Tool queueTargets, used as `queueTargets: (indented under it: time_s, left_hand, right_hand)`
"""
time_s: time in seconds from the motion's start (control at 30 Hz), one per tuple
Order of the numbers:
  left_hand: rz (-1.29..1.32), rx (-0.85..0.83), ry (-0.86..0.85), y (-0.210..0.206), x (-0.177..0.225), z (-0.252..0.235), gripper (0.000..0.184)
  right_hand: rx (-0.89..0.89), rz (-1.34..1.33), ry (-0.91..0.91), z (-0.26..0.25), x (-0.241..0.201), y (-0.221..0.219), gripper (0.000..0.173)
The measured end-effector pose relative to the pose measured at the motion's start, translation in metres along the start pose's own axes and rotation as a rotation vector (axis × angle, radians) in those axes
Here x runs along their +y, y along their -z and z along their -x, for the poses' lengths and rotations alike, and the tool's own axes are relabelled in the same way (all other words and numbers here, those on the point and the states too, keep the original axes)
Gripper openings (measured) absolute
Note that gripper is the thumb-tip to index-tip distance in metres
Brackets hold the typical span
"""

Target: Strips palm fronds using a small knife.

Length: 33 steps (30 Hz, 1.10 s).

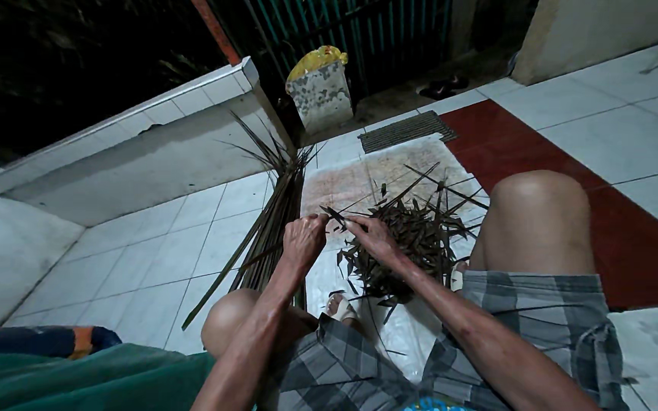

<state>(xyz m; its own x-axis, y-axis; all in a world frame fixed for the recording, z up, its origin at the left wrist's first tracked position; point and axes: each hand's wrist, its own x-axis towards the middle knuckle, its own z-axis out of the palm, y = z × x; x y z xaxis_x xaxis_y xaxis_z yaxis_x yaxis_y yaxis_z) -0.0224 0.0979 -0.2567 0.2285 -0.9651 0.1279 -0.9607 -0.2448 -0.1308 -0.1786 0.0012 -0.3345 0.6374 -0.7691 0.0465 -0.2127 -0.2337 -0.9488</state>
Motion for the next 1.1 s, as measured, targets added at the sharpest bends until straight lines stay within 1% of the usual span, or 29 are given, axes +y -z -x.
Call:
queueTargets:
  time_s: [0.2, 0.47, 0.6, 0.7, 0.77, 0.8, 0.93, 1.0, 1.1]
  left_hand:
    - [-0.01, 0.002, 0.001, -0.001, 0.003, 0.001, 0.022]
    - [-0.029, -0.069, 0.004, 0.002, 0.005, 0.001, 0.022]
    - [-0.035, -0.103, 0.025, 0.006, 0.004, 0.002, 0.022]
    - [-0.005, -0.086, 0.047, 0.005, -0.001, 0.001, 0.021]
    - [0.043, -0.072, 0.064, 0.005, -0.005, -0.001, 0.021]
    - [0.065, -0.071, 0.071, 0.005, -0.006, -0.002, 0.021]
    - [0.169, -0.098, 0.095, 0.009, -0.01, -0.004, 0.022]
    - [0.225, -0.09, 0.089, 0.007, -0.012, -0.004, 0.022]
    - [0.31, -0.08, 0.065, 0.004, -0.017, -0.003, 0.022]
  right_hand:
    - [0.036, 0.061, -0.029, 0.0, -0.001, 0.001, 0.034]
    - [0.093, 0.155, -0.103, -0.008, 0.002, 0.001, 0.034]
    - [0.154, 0.128, -0.142, -0.015, 0.022, 0.014, 0.035]
    - [0.275, 0.101, -0.179, -0.014, 0.04, 0.03, 0.039]
    - [0.361, 0.05, -0.128, -0.009, 0.046, 0.03, 0.039]
    - [0.372, 0.039, -0.092, -0.005, 0.044, 0.027, 0.04]
    - [0.277, -0.025, 0.037, 0.004, 0.035, 0.001, 0.039]
    - [0.212, -0.027, 0.058, 0.006, 0.03, -0.009, 0.039]
    - [0.197, 0.003, 0.065, 0.007, 0.028, -0.016, 0.038]
